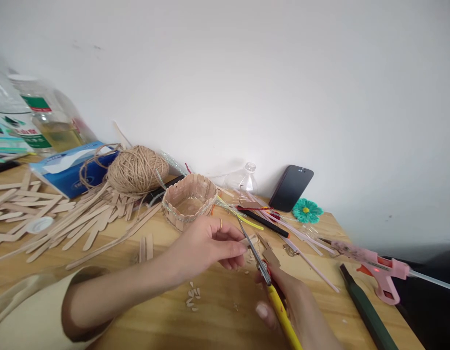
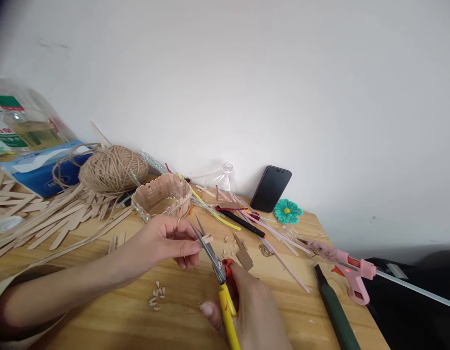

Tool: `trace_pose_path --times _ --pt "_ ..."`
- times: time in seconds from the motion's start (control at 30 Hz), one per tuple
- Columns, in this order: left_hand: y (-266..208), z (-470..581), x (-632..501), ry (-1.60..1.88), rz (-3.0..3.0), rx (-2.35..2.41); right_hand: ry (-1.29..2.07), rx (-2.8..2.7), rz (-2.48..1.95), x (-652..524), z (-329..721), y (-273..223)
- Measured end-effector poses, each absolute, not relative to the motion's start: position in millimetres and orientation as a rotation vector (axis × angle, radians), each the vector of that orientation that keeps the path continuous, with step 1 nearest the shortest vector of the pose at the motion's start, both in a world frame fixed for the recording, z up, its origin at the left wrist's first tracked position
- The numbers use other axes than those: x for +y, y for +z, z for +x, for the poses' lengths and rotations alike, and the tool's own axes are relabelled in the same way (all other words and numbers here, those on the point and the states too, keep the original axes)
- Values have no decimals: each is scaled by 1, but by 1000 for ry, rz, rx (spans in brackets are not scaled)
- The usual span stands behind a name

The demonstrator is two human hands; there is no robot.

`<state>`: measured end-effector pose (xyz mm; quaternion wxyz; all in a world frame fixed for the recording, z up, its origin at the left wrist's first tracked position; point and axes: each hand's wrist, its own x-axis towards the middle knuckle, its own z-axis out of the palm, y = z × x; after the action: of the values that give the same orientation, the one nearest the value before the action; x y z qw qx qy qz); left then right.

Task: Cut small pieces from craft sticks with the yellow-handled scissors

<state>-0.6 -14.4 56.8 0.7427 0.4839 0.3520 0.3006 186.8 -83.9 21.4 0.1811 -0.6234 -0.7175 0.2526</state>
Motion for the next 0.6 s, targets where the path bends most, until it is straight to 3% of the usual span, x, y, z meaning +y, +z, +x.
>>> trace_pose_path --times 0.3,0.6 --pt "57 1 -15 674 1042 737 922 -2065 -1554 -80 193 27" --pt "55 1 -16 687 1073 774 683 -2023 -1783 -86 194 12"
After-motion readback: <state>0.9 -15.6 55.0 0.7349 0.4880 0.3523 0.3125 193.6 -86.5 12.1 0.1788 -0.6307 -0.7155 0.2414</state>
